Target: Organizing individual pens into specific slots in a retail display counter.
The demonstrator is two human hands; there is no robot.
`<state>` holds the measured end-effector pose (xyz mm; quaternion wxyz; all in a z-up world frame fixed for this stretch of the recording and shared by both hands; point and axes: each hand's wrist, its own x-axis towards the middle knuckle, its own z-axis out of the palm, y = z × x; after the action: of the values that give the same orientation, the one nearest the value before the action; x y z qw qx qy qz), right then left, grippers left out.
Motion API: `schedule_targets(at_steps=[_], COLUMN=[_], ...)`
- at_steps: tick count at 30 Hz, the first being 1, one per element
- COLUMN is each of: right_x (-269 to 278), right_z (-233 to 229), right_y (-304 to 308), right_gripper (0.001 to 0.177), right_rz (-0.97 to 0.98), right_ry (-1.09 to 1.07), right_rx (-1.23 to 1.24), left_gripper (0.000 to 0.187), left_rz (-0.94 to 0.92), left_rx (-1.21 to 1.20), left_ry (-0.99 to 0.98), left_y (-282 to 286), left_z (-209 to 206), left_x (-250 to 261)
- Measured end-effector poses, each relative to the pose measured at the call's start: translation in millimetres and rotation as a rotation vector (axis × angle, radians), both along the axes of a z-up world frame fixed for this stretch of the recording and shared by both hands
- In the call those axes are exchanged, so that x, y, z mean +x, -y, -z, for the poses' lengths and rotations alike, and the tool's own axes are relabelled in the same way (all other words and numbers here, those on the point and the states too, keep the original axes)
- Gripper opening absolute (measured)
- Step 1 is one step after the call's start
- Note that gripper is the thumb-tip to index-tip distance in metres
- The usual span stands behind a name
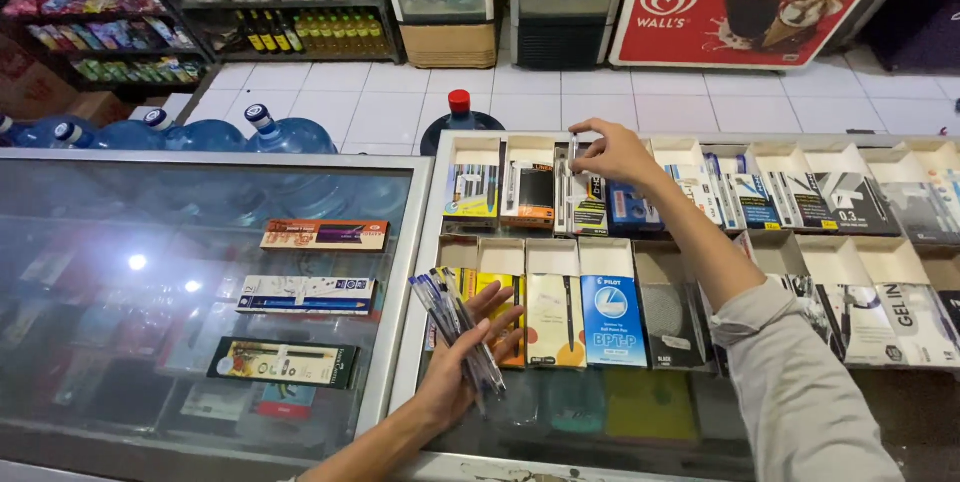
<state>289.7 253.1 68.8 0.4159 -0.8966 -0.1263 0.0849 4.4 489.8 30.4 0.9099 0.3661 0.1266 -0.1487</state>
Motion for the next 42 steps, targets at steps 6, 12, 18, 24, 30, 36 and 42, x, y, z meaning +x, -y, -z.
schedule_targets(at_steps=[6,12,18,24,30,36,42], right_x=[17.4,34.4,-0.5,-139.2,-211.6,-217.3,-207.2], right_z=[28.8,51.4,34.4,-15.5,-14.5,-35.6,0.5], right_y=[5.8,9.9,-14.2,-71.2,-75.1,-83.9,-83.0], right_gripper=[0.039,0.031,0.021,0.034,0.033,0.028,0.022], right_rz=[-0.102,-0.053,-0.01,-0.627,-0.861,-0.866,-0.915], right_ry=[0.096,0.19,0.505,0.446,1.116,1.221,1.36], right_rx=[-0.358,-0.426,-0.254,0.269,0.091,0.105,0.114], left_gripper=[0.062,0.064,0.063,0.07,0.065,0.063,0.062], left_rz=[0.04,0.062,0.137,0.209,0.029,0.052,0.066], left_rx=[-0.001,0.007,0.017,-0.072,-0.295,-0.365,-0.344], left_ry=[0.057,0.114,0.218,0.32,0.294,0.256,0.247], left_y=[-2.9,-3.1,-6.5,-10.1,-6.7,-6.9,-5.4], left_z=[4.8,12.4,4.8,-1.5,20.1,-13.3,-0.5], left_x=[-0.2,1.7,0.2,-4.9,-5.1,-14.1,-11.8])
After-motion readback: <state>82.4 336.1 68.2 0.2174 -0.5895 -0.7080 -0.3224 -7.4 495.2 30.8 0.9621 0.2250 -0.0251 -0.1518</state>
